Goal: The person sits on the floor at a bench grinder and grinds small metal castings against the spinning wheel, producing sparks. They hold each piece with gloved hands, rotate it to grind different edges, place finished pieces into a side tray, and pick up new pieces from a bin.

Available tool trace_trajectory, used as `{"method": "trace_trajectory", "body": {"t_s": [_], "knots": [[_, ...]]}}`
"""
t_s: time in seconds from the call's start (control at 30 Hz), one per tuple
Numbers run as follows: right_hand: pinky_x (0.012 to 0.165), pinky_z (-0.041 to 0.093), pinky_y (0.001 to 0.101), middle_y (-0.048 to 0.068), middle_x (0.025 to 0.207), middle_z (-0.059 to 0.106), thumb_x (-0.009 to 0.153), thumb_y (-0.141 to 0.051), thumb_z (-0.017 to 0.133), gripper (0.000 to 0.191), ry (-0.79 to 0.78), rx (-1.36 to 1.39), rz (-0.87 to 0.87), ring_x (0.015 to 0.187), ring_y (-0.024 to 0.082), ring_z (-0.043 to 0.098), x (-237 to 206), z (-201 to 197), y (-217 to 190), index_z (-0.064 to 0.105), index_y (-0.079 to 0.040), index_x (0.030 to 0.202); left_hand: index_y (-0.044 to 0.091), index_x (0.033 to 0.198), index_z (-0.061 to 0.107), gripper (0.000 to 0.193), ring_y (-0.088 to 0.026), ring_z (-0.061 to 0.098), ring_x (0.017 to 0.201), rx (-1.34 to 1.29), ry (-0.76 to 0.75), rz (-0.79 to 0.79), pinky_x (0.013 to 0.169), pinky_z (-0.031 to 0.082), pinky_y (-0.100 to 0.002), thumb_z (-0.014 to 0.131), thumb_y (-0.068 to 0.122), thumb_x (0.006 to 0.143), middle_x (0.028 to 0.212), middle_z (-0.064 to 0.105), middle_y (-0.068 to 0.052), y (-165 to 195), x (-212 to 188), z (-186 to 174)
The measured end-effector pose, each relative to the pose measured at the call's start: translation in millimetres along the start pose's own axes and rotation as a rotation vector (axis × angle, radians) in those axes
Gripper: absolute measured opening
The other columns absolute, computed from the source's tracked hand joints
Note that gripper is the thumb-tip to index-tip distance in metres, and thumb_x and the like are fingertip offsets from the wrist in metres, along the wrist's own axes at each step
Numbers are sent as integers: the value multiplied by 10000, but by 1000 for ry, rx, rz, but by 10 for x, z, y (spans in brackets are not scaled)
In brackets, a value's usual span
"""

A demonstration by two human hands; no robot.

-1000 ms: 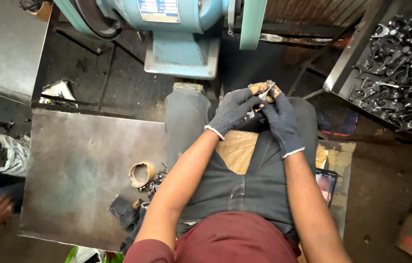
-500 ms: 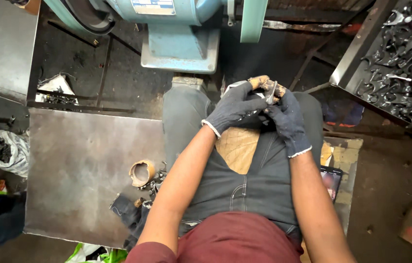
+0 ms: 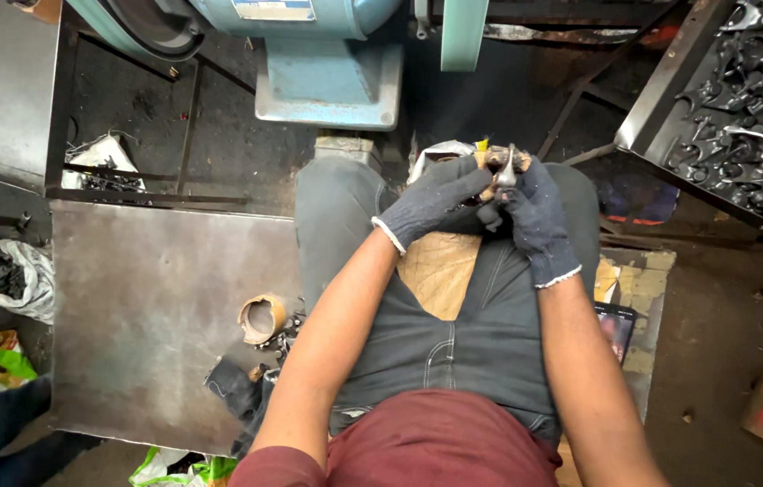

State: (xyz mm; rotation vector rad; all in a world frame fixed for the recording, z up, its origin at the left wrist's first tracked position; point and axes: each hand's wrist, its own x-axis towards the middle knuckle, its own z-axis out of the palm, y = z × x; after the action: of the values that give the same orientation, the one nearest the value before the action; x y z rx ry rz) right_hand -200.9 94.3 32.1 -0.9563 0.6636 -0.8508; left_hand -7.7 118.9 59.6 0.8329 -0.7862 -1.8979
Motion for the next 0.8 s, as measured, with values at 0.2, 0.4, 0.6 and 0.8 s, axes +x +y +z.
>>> {"method": "trace_trajectory", "body": {"t_s": [0.2,0.4,0.6,0.8], "knots": [[760,533,229,24,1083,679,1036,-227,617,445,-40,-265,-98,898,90,636,156,114,-223,571,-24,1429,-16,1063,643,251,-170,639,657,-3,82,-6,651,556,-352,560,219,1034,819,648,-66,137,48,80],[875,528,232,26,1136,689,1023,-228,590,403,-23,-361,-107,987,83,633,596,216,-343,630,2,1351,4,1035,615,297,-167,632,681,-84,162,52,657,541,-342,565,283,1124,823,615,-60,244,208,-154],[873,502,250,48,1124,713,1040,-176,561,336,128,-243,21,970,93,614,994,351,46,693,9,1287,-30,1065,700,424,-167,696,903,623,435,124,817,523,-311,475,329,1046,960,748,-86,125,476,-551],[923,502,233,41,1155,723,1019,-150,551,332,92,-285,-19,1033,81,637,1277,202,121,681,12,1278,-26,1197,686,445,-166,682,993,468,582,131,878,515,-328,488,341,1043,1069,757,-134,89,690,-617]]}}
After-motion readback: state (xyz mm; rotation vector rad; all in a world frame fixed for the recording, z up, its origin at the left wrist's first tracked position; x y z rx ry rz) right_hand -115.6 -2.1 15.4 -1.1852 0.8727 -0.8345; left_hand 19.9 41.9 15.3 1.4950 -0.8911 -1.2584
